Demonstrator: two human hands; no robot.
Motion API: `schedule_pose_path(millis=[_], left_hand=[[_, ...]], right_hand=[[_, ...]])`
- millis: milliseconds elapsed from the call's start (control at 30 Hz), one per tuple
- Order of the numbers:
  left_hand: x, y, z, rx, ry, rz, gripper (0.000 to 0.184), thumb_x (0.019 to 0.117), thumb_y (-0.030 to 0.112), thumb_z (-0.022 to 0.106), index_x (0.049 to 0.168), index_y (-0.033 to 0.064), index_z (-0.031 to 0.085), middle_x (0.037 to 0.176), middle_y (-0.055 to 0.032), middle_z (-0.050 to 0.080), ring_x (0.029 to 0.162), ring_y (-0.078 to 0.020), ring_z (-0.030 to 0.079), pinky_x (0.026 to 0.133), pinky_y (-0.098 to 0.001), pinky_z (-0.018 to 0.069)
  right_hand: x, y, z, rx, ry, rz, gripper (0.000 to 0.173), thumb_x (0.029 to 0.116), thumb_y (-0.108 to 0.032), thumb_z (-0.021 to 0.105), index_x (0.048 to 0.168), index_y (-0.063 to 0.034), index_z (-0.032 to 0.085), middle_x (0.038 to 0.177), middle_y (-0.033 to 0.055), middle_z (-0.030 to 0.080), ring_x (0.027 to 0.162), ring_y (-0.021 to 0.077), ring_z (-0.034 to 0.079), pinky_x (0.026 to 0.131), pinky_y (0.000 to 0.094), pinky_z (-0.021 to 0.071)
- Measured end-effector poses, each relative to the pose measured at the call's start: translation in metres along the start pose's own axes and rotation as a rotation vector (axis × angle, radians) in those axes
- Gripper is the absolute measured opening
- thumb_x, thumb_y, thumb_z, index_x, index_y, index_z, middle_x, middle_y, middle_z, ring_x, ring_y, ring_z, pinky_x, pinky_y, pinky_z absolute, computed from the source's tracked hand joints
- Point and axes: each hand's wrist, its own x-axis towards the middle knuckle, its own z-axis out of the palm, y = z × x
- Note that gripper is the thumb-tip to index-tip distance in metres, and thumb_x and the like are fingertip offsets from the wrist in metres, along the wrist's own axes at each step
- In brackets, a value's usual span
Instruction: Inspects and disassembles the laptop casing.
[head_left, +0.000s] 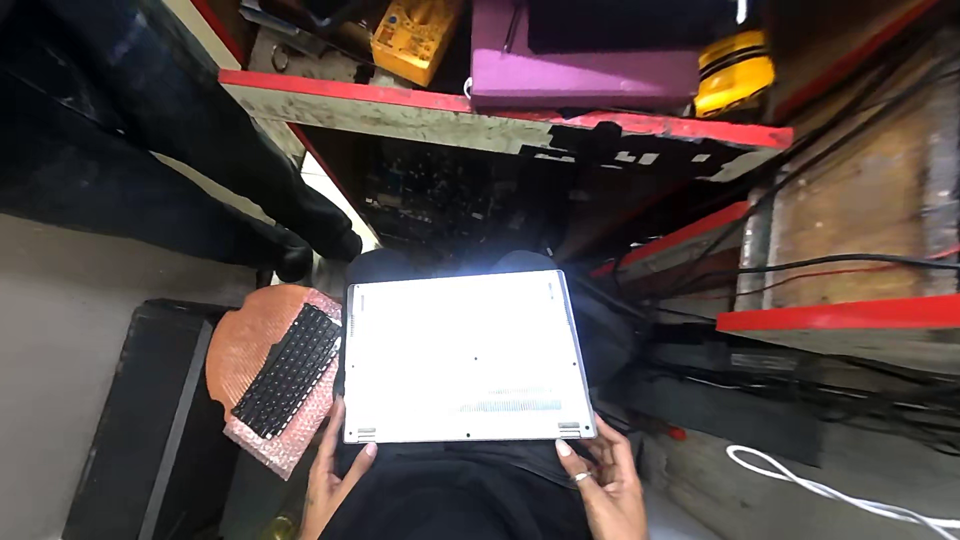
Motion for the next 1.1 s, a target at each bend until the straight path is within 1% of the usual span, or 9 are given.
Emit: schedule_pose_path(millis=[133, 367, 500, 633, 767, 867, 967, 1033, 1100], left_hand=[[0.000, -0.010, -0.005, -0.004, -0.021, 0.058, 0.077, 0.0954, 0.025, 0.069, 0.153, -0.0104, 0.034, 0.160, -0.0240, 0.037, 0.143, -0.0147, 0.046, 0.116, -0.0267, 0.0416], [-0.001, -0.009, -0.005, 0.008, -0.009, 0.029, 0.076, 0.0953, 0.024, 0.068, 0.153, -0.0109, 0.034, 0.157, -0.0230, 0.042, 0.141, -0.0133, 0.049, 0.115, -0.0256, 0.0415], [0.000, -0.011, -0.004, -0.010, -0.005, 0.024, 0.076, 0.0949, 0.025, 0.069, 0.154, -0.0097, 0.034, 0.159, -0.0225, 0.039, 0.143, -0.0146, 0.047, 0.115, -0.0262, 0.0418], [0.000, -0.013, -0.006, -0.048, -0.017, 0.022, 0.078, 0.0941, 0.025, 0.070, 0.154, -0.0098, 0.034, 0.159, -0.0226, 0.040, 0.143, -0.0155, 0.047, 0.115, -0.0269, 0.0426], [0.014, 0.005, -0.016, 0.026, 0.028, -0.033, 0.059, 0.0936, 0.027, 0.067, 0.137, -0.0102, 0.054, 0.149, -0.0221, 0.052, 0.134, -0.0172, 0.056, 0.107, -0.0289, 0.0499], [0.040, 0.023, -0.018, 0.246, 0.116, 0.046, 0.044, 0.0942, 0.033, 0.064, 0.120, -0.0026, 0.068, 0.144, -0.0193, 0.057, 0.131, -0.0209, 0.057, 0.104, -0.0349, 0.0510], [0.078, 0.044, -0.008, 0.429, 0.130, 0.237, 0.035, 0.0958, 0.032, 0.062, 0.108, 0.0006, 0.071, 0.134, -0.0162, 0.063, 0.128, -0.0274, 0.058, 0.108, -0.0468, 0.0466], [0.108, 0.062, 0.008, 0.538, 0.041, 0.370, 0.032, 0.0968, 0.027, 0.061, 0.108, -0.0016, 0.071, 0.134, -0.0183, 0.063, 0.129, -0.0321, 0.057, 0.109, -0.0507, 0.0453], [0.141, 0.076, 0.029, 0.648, -0.082, 0.464, 0.034, 0.0986, 0.025, 0.062, 0.119, -0.0025, 0.069, 0.140, -0.0194, 0.060, 0.134, -0.0349, 0.054, 0.112, -0.0530, 0.0416]], right_hand=[[-0.002, 0.000, 0.000, -0.025, -0.030, -0.033, 0.069, 0.0900, -0.015, 0.069, 0.146, 0.0117, 0.039, 0.136, 0.0210, 0.057, 0.119, 0.0120, 0.061, 0.092, 0.0230, 0.0539], [-0.002, -0.001, 0.008, -0.022, 0.002, -0.010, 0.071, 0.0872, -0.010, 0.067, 0.146, 0.0122, 0.034, 0.137, 0.0221, 0.054, 0.121, 0.0120, 0.058, 0.092, 0.0225, 0.0521], [-0.004, -0.003, 0.013, -0.044, 0.014, 0.018, 0.083, 0.0822, -0.017, 0.075, 0.148, 0.0097, 0.031, 0.140, 0.0233, 0.051, 0.126, 0.0176, 0.054, 0.096, 0.0297, 0.0509], [-0.005, -0.004, 0.016, -0.090, 0.027, 0.009, 0.092, 0.0773, -0.023, 0.081, 0.147, 0.0086, 0.030, 0.137, 0.0223, 0.052, 0.124, 0.0170, 0.055, 0.096, 0.0315, 0.0499], [0.000, -0.010, 0.007, -0.176, -0.025, 0.002, 0.090, 0.0783, -0.028, 0.083, 0.145, 0.0099, 0.035, 0.137, 0.0244, 0.053, 0.122, 0.0205, 0.057, 0.093, 0.0334, 0.0526], [0.004, -0.013, -0.002, -0.125, -0.077, 0.009, 0.082, 0.0817, -0.025, 0.080, 0.143, 0.0088, 0.038, 0.136, 0.0206, 0.055, 0.118, 0.0170, 0.061, 0.091, 0.0302, 0.0552], [0.021, -0.015, -0.015, 0.006, -0.102, -0.026, 0.051, 0.0934, -0.015, 0.063, 0.136, 0.0102, 0.049, 0.125, 0.0129, 0.063, 0.103, 0.0100, 0.068, 0.086, 0.0258, 0.0595], [0.033, -0.018, -0.019, 0.020, -0.093, -0.013, 0.039, 0.0941, -0.014, 0.057, 0.128, 0.0059, 0.058, 0.119, 0.0092, 0.068, 0.097, 0.0109, 0.070, 0.083, 0.0274, 0.0604], [0.040, -0.025, -0.019, -0.014, -0.115, 0.047, 0.038, 0.0924, -0.016, 0.056, 0.125, 0.0017, 0.062, 0.116, 0.0078, 0.069, 0.096, 0.0118, 0.069, 0.082, 0.0283, 0.0590]])
